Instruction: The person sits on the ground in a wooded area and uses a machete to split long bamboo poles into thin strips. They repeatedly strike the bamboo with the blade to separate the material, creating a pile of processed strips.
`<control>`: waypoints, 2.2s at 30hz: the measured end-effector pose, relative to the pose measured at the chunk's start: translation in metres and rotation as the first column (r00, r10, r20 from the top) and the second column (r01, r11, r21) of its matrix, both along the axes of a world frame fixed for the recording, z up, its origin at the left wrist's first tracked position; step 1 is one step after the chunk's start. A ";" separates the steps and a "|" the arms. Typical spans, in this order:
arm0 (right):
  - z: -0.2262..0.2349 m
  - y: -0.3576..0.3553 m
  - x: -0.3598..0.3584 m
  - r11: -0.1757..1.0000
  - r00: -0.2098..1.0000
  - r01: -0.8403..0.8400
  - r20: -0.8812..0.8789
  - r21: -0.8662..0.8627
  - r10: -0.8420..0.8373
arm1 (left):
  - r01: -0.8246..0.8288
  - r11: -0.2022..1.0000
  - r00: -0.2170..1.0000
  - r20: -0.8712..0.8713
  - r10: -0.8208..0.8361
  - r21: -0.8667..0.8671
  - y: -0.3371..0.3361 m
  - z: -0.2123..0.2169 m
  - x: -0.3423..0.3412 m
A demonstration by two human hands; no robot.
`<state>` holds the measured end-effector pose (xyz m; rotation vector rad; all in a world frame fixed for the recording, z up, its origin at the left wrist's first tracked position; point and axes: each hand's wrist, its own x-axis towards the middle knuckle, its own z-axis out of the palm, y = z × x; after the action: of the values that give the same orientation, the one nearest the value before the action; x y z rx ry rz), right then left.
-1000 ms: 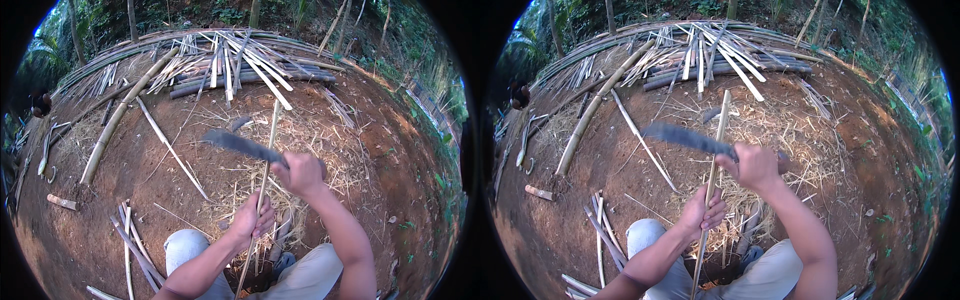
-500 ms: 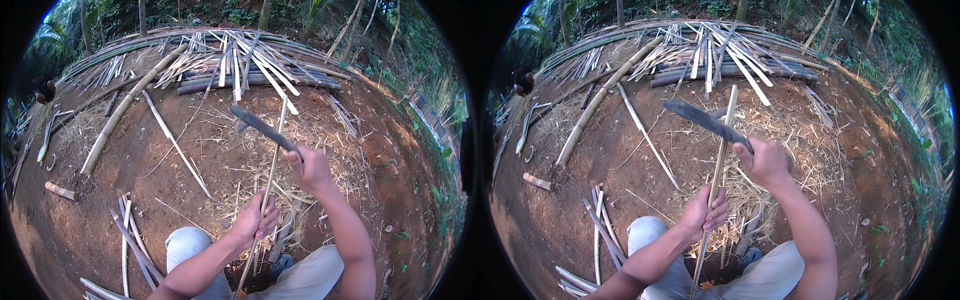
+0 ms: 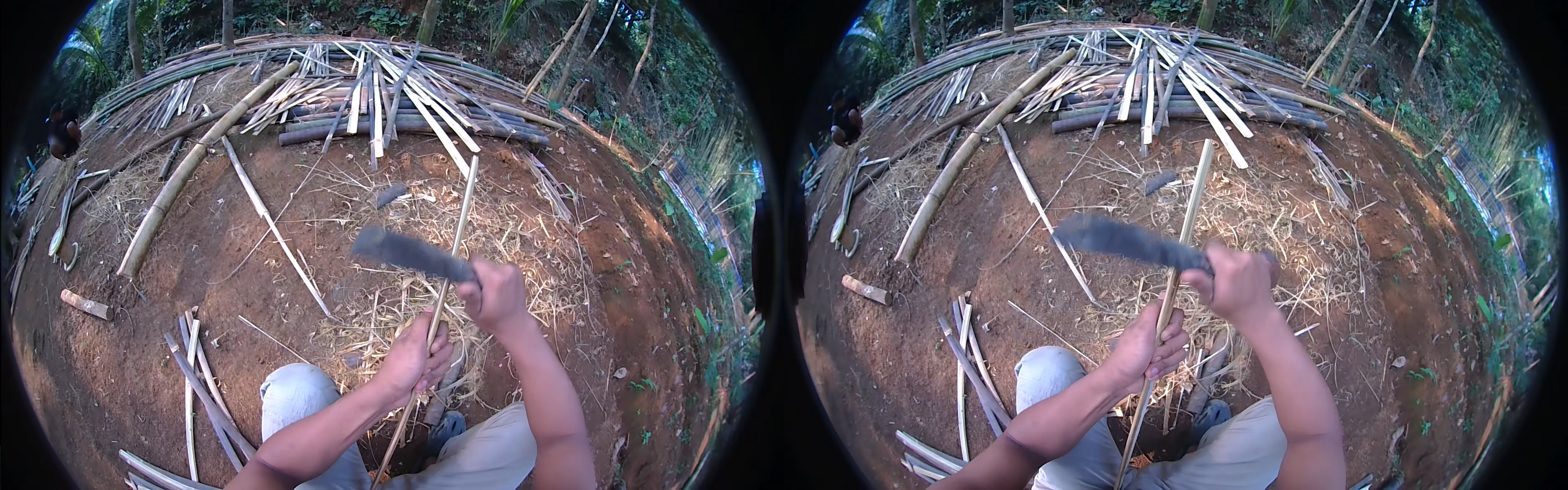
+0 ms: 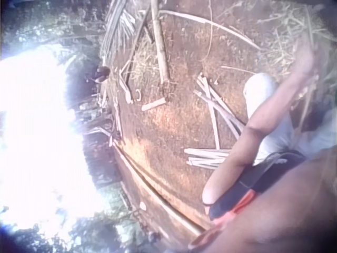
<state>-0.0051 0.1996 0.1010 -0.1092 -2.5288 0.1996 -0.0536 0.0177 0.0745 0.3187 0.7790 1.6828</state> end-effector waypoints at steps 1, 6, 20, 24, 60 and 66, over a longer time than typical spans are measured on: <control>0.013 0.011 -0.011 0.999 0.999 0.028 -0.041 -0.045 -0.030 | 0.003 1.000 1.000 -0.006 -0.003 -0.008 -0.001 0.000 0.001; 0.060 0.034 -0.034 0.984 0.985 0.134 -0.096 -0.113 -0.145 | 0.034 0.999 0.999 -0.024 -0.034 0.006 0.002 0.003 0.002; 0.008 -0.009 -0.005 0.942 0.973 -0.228 0.034 0.245 0.226 | -0.031 0.999 0.999 0.047 0.029 0.045 -0.004 -0.008 -0.004; 0.048 0.033 -0.027 0.990 0.990 0.138 -0.017 -0.014 -0.138 | 0.030 0.998 0.998 0.050 -0.033 0.064 -0.002 0.004 0.004; -0.020 -0.022 0.049 0.972 0.976 -0.215 0.036 0.099 0.213 | -0.241 0.966 0.882 -0.437 0.179 -0.093 0.004 0.002 0.006; -0.017 -0.010 0.042 0.987 0.989 -0.148 -0.012 0.057 0.149 | -0.256 0.964 0.880 -0.433 0.198 -0.080 0.009 -0.012 0.021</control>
<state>0.0367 0.1894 0.0837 0.1028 -2.5251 0.1869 -0.0325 0.0266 0.0623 0.5241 1.2900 1.7925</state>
